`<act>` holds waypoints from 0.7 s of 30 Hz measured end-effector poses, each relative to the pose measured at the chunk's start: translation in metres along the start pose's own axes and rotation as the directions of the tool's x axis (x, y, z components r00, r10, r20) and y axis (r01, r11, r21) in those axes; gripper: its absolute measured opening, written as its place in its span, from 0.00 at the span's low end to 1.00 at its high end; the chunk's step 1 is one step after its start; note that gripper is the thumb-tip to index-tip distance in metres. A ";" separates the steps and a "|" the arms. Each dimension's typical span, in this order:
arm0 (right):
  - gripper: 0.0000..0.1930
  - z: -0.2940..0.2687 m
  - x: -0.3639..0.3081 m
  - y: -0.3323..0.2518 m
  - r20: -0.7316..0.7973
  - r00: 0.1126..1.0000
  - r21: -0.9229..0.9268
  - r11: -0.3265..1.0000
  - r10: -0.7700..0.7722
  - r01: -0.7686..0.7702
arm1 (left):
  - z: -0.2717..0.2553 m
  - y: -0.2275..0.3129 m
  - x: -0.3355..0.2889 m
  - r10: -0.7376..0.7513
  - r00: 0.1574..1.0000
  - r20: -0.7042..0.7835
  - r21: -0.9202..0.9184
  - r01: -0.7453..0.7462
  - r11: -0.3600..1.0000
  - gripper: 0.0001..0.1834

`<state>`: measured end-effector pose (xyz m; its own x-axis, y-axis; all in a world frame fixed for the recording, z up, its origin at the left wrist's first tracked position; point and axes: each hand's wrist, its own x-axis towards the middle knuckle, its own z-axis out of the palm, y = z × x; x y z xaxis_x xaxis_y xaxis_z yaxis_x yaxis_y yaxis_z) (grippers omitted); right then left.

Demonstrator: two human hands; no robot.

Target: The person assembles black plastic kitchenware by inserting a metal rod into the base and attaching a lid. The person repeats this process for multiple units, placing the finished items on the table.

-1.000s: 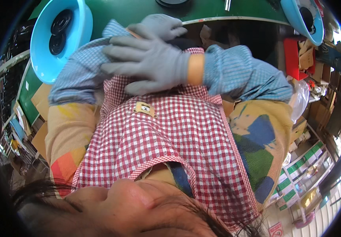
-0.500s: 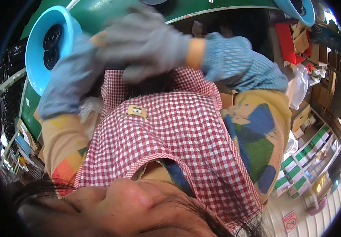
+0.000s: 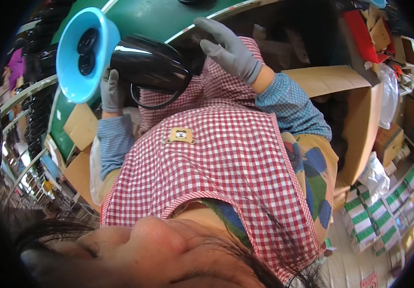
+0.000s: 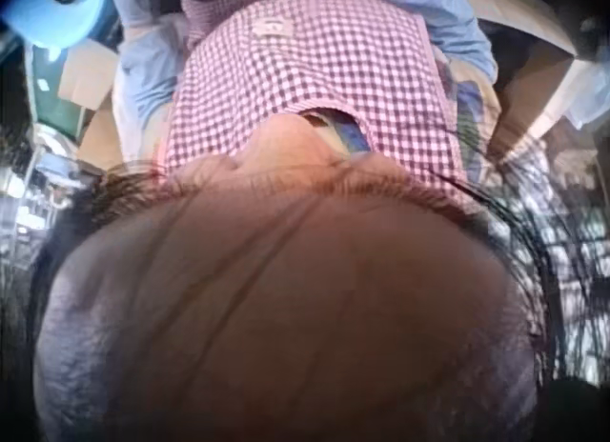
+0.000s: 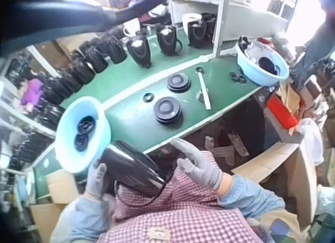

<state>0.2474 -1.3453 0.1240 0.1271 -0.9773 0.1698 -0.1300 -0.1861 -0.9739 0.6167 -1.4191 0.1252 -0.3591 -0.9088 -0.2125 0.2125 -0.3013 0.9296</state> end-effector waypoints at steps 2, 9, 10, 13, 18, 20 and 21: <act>0.35 0.021 0.008 -0.012 0.058 0.997 0.105 0.993 0.052 -0.058 | -0.019 -0.021 -0.012 0.002 0.989 -0.145 -0.152 -0.024 0.988 0.24; 0.33 0.045 0.016 -0.041 0.091 0.996 0.405 0.914 -0.009 -0.029 | 0.010 -0.047 -0.028 -0.115 0.987 0.116 -0.611 0.162 0.775 0.34; 0.31 0.046 0.017 -0.037 0.051 0.998 0.388 0.922 -0.041 0.018 | 0.005 -0.057 -0.029 -0.135 0.989 0.055 -0.591 0.141 0.794 0.37; 0.29 0.046 0.020 -0.039 0.056 0.998 0.310 0.951 -0.017 -0.001 | -0.026 -0.095 -0.030 -0.045 0.996 -0.074 0.010 0.046 0.999 0.39; 0.27 0.043 0.031 -0.038 0.061 0.997 0.277 0.958 0.055 -0.070 | -0.025 -0.076 -0.012 -0.026 0.997 -0.076 0.109 0.034 0.993 0.38; 0.28 0.042 0.032 -0.038 0.049 0.993 0.304 0.946 0.105 -0.115 | -0.001 -0.048 -0.015 -0.102 0.993 -0.067 -0.239 0.083 0.968 0.37; 0.29 0.044 0.032 -0.034 -0.002 0.998 0.247 0.967 0.065 -0.063 | 0.004 -0.044 -0.015 -0.138 0.989 -0.049 -0.406 0.107 0.908 0.37</act>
<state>0.2989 -1.3658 0.1563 0.1160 -0.9876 0.1062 0.1091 -0.0936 -0.9896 0.6092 -1.3908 0.0892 -0.3399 -0.8716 -0.3533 0.5234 -0.4874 0.6989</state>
